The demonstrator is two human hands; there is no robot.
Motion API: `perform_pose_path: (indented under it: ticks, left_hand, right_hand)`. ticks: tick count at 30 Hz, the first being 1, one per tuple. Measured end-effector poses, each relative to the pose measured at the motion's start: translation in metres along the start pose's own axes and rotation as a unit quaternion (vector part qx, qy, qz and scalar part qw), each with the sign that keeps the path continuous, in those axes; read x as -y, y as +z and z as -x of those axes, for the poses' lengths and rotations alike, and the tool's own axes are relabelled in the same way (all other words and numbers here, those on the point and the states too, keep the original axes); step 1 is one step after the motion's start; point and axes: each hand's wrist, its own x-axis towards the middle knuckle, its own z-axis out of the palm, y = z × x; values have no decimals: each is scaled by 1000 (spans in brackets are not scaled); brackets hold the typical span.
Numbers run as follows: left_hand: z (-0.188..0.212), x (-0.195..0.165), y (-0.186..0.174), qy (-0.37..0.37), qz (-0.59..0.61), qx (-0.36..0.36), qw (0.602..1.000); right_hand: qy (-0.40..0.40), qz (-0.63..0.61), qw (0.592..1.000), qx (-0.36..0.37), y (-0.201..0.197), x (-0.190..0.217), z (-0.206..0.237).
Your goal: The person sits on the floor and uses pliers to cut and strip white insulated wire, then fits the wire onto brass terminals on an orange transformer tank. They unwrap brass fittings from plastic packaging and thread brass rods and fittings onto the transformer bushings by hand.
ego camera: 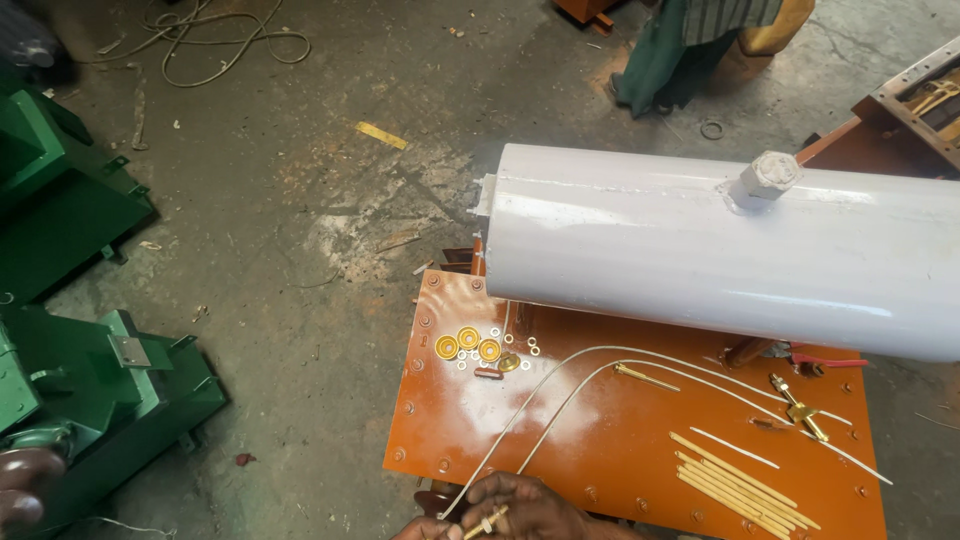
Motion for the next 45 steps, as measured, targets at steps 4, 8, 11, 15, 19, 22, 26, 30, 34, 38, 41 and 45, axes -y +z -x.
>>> perform_pose_path:
  ticks: [4,8,11,15,19,22,26,30,34,38,41,45]
  left_hand:
    - [1,2,-3,-7,5,2,1000]
    - [-2,1,-6,-13,-30,-15,999]
    - [-4,1,-5,16,-31,-9,999]
    - [5,1,2,12,25,-26,999]
    - [12,-6,4,-3,48,-41,998]
    - [16,-10,6,9,55,-20,998]
    - [19,-12,10,23,33,-39,998]
    - [22,-17,11,12,41,-26,999]
    - [27,-30,15,23,6,-34,999]
    - [35,-41,19,-30,59,-37,997]
    - [36,-42,21,-25,74,-28,997]
    - [30,-34,22,43,54,-34,997]
  right_hand:
    - [-1,-46,999,2,2,1,-2]
    - [-2,-32,999,-16,4,2,-3]
    - [-8,-37,999,6,9,4,-2]
    - [19,-103,992,-75,16,6,2]
    - [25,-39,998,-44,20,7,2]
    - [16,-65,997,-32,21,8,0]
    - [12,-67,997,-30,22,10,1]
    - [16,-94,995,-21,24,11,4]
    - [27,-142,989,-34,20,9,5]
    - [12,-86,996,-8,13,4,5]
    - [15,-123,992,-7,8,2,4]
    - [22,-51,998,-29,7,4,3]
